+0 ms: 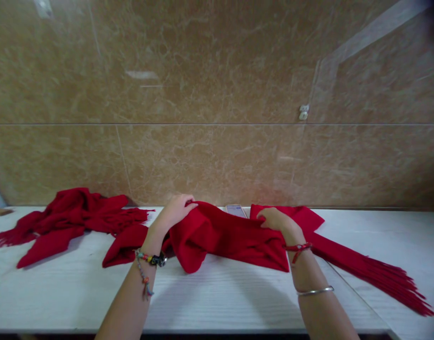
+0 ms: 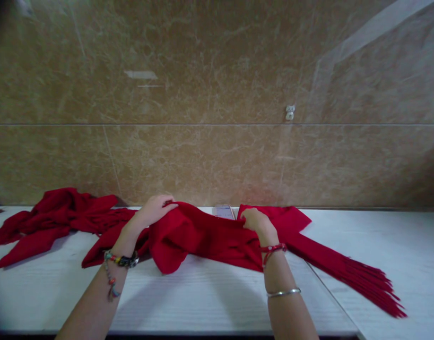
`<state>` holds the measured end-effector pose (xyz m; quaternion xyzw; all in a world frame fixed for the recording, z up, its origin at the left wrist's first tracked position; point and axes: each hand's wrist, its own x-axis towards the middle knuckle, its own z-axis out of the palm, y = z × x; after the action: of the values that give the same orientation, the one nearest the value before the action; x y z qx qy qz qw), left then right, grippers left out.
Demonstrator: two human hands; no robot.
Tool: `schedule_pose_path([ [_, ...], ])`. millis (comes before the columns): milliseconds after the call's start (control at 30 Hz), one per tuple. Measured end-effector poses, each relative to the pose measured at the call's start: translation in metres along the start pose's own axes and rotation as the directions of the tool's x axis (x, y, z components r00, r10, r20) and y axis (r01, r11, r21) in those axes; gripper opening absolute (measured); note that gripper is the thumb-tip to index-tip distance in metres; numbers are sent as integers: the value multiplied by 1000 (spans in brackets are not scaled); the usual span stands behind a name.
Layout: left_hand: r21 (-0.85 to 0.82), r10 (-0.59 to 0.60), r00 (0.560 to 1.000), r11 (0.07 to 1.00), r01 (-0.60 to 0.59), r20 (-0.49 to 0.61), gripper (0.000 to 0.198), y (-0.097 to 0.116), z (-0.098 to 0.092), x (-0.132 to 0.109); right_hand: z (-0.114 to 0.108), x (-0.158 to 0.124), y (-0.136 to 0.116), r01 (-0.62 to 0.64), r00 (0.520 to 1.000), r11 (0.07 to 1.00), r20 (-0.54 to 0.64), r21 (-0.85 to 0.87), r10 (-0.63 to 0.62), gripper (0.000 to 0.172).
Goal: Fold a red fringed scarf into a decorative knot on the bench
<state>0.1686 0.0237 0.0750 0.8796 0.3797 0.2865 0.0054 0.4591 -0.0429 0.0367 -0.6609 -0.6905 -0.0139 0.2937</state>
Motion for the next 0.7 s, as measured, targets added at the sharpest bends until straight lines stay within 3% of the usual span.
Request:
schedule_pose_path([
  [100, -94, 110, 994, 990, -108, 24, 19, 19, 10, 2, 7, 3, -25, 187, 978, 975, 66, 120, -196, 29],
  [167, -134, 156, 988, 979, -156, -8, 19, 34, 13, 2, 8, 4, -49, 309, 947, 924, 23, 223, -322, 38],
  [233, -152, 182, 983, 971, -184, -26, 19, 44, 11, 2, 8, 5, -71, 357, 931, 895, -27, 266, -364, 31],
  [367, -152, 135, 989, 980, -125, 53, 18, 40, 3, 0, 8, 9, -86, 308, 950, 918, -123, 249, -286, 17],
  [500, -158, 82, 974, 986, -49, 210, 23, 22, -7, -6, -1, 13, -62, 264, 941, 914, -288, 308, -175, 18],
  [567, -132, 58, 984, 991, -36, 167, 26, 17, -12, -9, -7, 14, -45, 210, 922, 925, -379, 318, -79, 19],
  [700, -66, 16, 996, 998, -10, 86, 31, 12, -17, -12, -14, 14, -23, 71, 839, 955, -536, 288, 99, 22],
])
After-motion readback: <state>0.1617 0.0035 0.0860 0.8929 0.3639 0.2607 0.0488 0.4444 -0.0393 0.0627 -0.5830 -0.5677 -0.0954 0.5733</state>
